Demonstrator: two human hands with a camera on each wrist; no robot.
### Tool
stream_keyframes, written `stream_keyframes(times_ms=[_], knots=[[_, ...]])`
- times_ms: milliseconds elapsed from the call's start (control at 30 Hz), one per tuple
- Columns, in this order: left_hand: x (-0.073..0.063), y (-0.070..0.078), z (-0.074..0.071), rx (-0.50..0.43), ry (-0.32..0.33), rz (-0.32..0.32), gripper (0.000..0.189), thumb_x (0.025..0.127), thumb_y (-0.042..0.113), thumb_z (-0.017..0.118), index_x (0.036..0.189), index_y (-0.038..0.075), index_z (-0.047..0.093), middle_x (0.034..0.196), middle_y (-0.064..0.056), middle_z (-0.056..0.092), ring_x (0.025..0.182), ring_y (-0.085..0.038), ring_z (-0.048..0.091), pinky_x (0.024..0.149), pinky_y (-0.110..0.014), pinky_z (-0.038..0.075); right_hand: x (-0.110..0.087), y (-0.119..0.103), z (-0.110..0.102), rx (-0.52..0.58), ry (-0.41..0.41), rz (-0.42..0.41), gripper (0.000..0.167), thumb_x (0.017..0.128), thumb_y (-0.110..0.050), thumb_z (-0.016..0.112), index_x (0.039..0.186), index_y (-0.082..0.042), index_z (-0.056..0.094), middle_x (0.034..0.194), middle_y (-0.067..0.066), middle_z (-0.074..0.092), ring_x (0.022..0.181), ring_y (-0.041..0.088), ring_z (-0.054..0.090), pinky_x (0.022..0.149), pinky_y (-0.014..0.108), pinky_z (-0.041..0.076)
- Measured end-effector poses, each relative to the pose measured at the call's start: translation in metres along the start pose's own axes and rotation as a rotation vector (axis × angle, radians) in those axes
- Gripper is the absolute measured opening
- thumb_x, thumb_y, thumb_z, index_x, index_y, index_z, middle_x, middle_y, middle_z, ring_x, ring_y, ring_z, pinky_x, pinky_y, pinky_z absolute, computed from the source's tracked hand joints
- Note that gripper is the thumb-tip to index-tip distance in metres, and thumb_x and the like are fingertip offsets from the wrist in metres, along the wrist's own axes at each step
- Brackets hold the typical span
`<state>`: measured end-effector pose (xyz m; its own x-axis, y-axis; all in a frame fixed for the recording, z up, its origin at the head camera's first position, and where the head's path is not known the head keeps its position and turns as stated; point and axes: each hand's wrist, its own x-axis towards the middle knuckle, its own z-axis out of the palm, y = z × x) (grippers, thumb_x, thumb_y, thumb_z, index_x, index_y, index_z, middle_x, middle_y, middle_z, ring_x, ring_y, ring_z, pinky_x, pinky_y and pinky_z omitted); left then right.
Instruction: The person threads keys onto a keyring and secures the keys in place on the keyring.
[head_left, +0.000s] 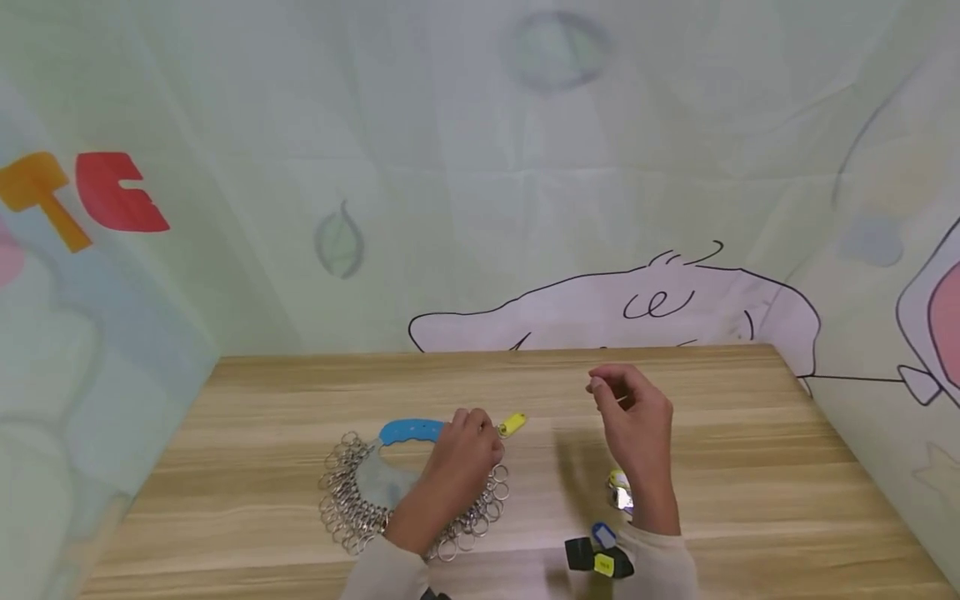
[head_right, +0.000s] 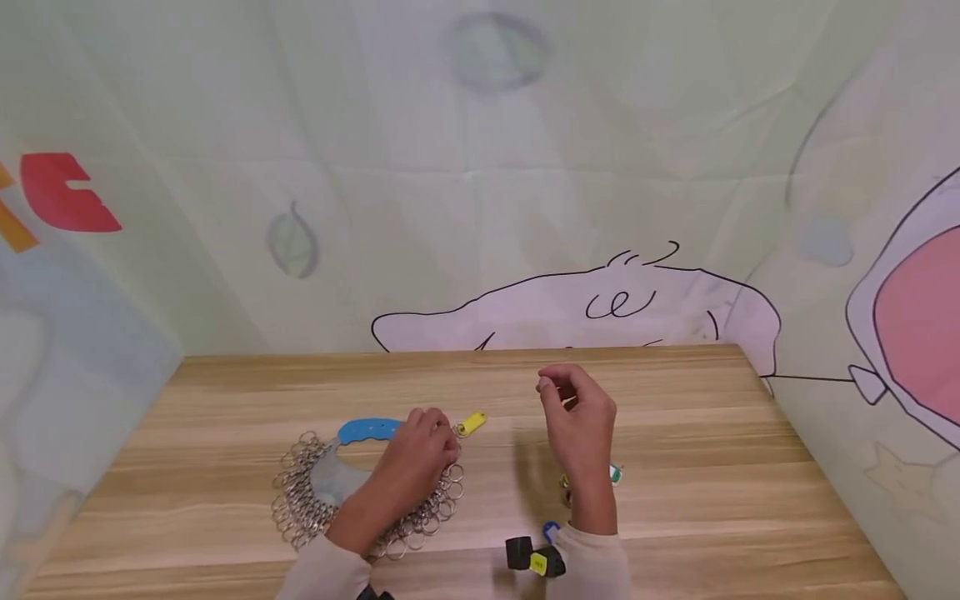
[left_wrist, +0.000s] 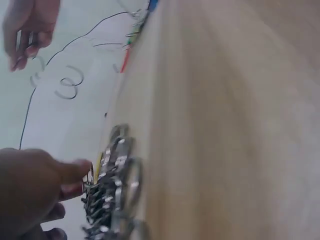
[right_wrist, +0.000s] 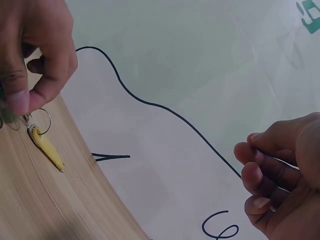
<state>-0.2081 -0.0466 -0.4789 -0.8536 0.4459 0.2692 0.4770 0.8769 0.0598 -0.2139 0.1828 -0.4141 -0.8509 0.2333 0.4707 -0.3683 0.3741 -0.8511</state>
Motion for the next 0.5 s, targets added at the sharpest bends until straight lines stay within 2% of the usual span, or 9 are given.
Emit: stream_keyframes(times_ms=[133, 267, 367, 500], knots=[[-0.003, -0.004, -0.002, -0.196, 0.063, -0.077, 0.005, 0.095, 0.019, 0.069, 0.094, 0.015, 0.068, 0.105, 0.002, 0.059, 0.098, -0.017, 0.047, 0.082, -0.034, 0.045, 0.001, -0.001, 0.0, 0.0, 0.006, -0.007, 0.01, 0.093, 0.002, 0.068, 0.095, -0.005, 0.073, 0.081, 0.003, 0.07, 0.065, 0.018, 0.059, 0.055, 0.02, 0.047], [-0.007, -0.008, -0.005, -0.364, 0.128, -0.13, 0.008, 0.093, 0.013, 0.07, 0.089, 0.015, 0.063, 0.097, 0.005, 0.055, 0.095, -0.015, 0.046, 0.082, -0.033, 0.047, 0.001, 0.0, 0.001, 0.019, 0.002, -0.017, 0.009, 0.094, 0.002, 0.067, 0.096, -0.004, 0.073, 0.08, 0.004, 0.07, 0.065, 0.018, 0.059, 0.055, 0.019, 0.047], [-0.012, -0.011, -0.005, -0.413, 0.168, -0.137, 0.012, 0.089, 0.008, 0.071, 0.086, 0.013, 0.06, 0.091, 0.005, 0.052, 0.089, -0.012, 0.048, 0.074, -0.028, 0.05, 0.0, 0.001, 0.002, 0.037, -0.001, -0.029, 0.009, 0.094, 0.003, 0.067, 0.096, -0.003, 0.073, 0.08, 0.005, 0.07, 0.065, 0.019, 0.059, 0.055, 0.019, 0.047], [-0.017, -0.016, -0.003, -0.434, 0.211, -0.112, 0.013, 0.083, 0.003, 0.069, 0.084, 0.01, 0.058, 0.084, 0.006, 0.049, 0.075, -0.008, 0.049, 0.062, -0.021, 0.049, 0.0, 0.002, 0.002, 0.044, -0.006, -0.036, 0.009, 0.094, 0.004, 0.067, 0.098, -0.002, 0.072, 0.08, 0.004, 0.071, 0.064, 0.018, 0.06, 0.055, 0.019, 0.048]])
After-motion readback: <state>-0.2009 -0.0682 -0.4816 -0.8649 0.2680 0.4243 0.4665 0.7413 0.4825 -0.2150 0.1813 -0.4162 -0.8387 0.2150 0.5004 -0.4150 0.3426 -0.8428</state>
